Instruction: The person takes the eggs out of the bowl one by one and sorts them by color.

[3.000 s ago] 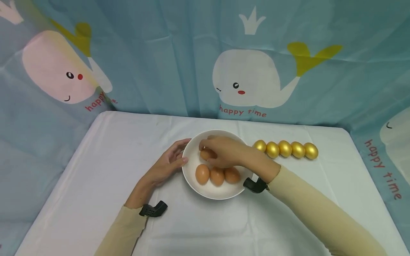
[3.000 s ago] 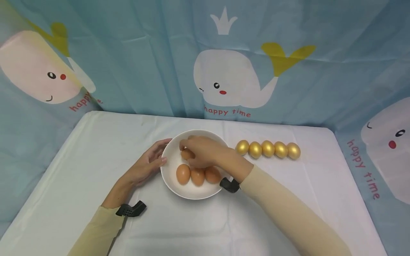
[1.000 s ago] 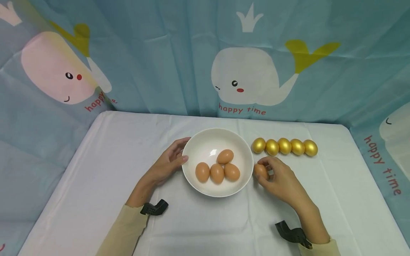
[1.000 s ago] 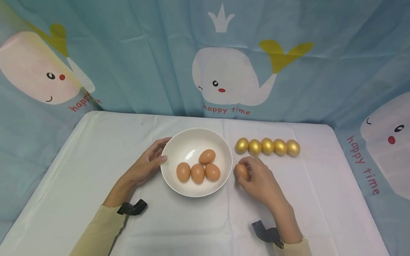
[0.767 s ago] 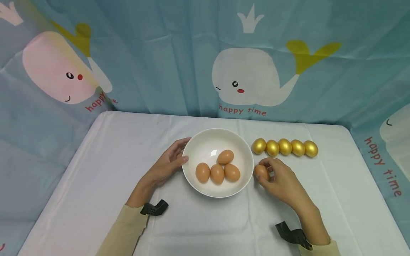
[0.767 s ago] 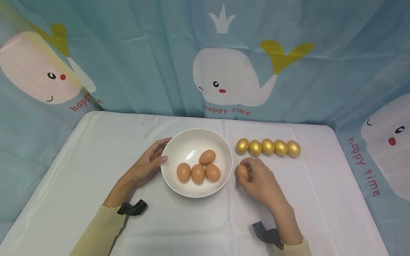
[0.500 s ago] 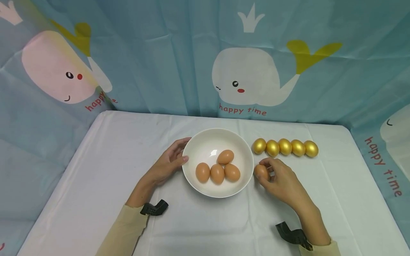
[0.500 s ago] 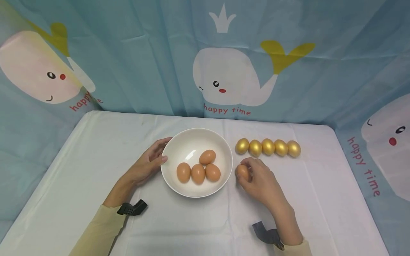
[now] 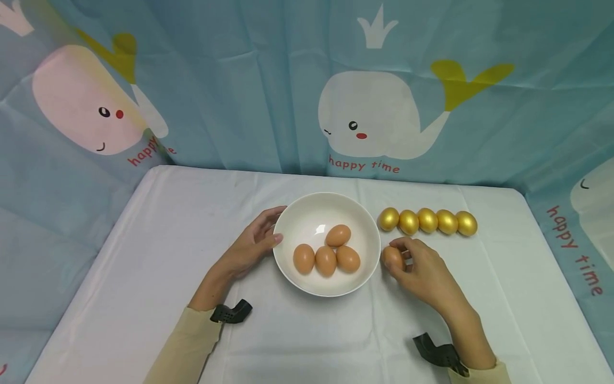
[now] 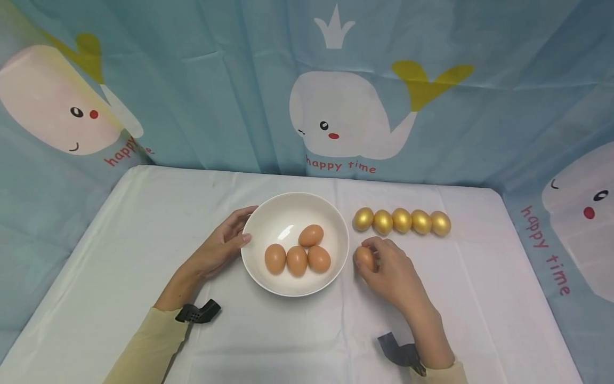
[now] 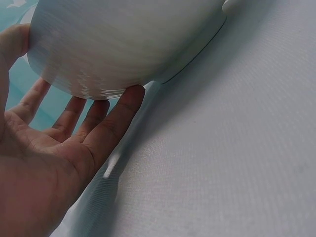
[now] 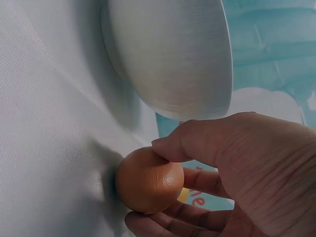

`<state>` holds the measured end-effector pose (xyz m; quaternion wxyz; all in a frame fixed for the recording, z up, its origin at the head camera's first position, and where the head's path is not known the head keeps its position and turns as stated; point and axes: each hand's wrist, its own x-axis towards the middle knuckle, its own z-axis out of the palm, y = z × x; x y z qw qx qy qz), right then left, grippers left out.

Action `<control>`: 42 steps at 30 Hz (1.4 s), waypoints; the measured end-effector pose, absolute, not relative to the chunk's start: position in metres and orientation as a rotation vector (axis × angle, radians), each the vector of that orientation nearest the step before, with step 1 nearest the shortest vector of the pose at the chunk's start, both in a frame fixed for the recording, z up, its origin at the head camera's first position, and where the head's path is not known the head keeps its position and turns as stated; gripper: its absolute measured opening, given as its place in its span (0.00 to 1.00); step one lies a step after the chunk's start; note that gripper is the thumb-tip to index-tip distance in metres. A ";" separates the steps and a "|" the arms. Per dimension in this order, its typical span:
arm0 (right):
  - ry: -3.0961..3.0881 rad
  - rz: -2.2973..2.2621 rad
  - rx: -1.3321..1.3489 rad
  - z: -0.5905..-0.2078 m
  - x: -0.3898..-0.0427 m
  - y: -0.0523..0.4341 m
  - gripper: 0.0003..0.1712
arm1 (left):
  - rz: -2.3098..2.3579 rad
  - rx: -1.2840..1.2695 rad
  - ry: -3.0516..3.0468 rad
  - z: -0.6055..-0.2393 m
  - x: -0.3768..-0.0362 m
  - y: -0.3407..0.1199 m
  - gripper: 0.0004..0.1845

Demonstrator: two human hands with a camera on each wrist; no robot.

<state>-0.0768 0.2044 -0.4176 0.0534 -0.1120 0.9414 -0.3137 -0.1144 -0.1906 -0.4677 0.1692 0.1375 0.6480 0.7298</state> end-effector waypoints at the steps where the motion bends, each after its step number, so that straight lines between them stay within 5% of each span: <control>1: 2.858 -0.959 -0.341 -0.417 -0.077 0.204 0.20 | 2.074 0.392 1.842 -0.468 -0.114 -0.191 0.36; 42: 2.926 -0.864 -0.366 -0.412 -0.071 0.202 0.25 | 2.075 0.390 1.850 -0.469 -0.115 -0.191 0.36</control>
